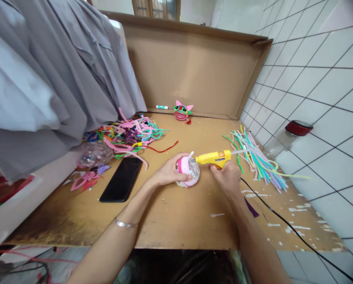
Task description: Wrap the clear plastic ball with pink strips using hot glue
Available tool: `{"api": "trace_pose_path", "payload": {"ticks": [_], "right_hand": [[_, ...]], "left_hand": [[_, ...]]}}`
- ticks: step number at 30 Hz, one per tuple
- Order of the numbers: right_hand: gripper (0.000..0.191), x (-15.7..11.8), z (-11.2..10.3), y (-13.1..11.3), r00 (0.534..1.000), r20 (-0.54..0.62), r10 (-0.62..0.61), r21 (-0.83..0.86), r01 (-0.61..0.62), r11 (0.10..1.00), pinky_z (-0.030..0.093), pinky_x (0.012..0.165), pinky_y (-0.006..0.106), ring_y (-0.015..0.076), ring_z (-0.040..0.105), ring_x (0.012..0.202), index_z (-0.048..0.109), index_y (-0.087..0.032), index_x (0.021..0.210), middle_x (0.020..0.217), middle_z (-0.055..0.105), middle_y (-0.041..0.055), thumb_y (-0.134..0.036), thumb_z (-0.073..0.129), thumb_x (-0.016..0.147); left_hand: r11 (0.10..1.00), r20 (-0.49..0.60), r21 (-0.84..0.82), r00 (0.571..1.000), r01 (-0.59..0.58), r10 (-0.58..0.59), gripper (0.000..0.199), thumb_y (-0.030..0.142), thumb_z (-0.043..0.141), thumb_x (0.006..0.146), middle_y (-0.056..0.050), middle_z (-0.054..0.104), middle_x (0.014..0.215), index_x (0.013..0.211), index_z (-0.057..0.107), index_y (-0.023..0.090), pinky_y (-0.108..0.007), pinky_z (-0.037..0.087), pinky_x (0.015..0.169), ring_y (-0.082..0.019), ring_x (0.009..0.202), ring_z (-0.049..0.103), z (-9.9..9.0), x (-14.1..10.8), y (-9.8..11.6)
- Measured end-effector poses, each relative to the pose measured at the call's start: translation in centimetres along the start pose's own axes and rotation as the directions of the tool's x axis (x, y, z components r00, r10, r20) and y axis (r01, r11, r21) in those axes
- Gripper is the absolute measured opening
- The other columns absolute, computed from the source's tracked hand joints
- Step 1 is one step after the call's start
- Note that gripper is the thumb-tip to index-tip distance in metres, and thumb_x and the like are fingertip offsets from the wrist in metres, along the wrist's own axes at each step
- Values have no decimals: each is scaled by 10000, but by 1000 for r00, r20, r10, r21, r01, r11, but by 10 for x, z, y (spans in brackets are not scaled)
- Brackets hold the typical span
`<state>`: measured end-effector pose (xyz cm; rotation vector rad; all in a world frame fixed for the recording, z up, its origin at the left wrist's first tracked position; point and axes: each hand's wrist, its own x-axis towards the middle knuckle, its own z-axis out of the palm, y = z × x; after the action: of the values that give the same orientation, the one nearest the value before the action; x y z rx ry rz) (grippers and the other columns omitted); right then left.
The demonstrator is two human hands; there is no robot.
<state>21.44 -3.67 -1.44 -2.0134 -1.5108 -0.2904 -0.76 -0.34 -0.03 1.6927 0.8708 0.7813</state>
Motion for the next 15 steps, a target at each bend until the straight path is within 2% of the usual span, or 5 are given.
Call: {"api": "trace_pose_path", "payload": {"ticks": [7,15], "right_hand": [[260,0,1,1,999,-26,-37,2,37,999,396,580,330,251,580,627,579,-185,773,636,597,72,-440,540,745],[254,-2,1,0,999,-21,-36,10,36,999,392,569,321,237,574,619,555,-202,701,621,591,71,-450,534,754]], "left_hand": [[1000,-10,6,1000,-15,15,725,283,791,569,-32,613,994,1227,513,160,-297,493,799,-168,851,577,0,0,0],[1000,-12,-16,1000,5,-5,738,295,797,544,-27,603,997,1213,514,167,-302,483,807,-168,849,571,1,-1,4]]}}
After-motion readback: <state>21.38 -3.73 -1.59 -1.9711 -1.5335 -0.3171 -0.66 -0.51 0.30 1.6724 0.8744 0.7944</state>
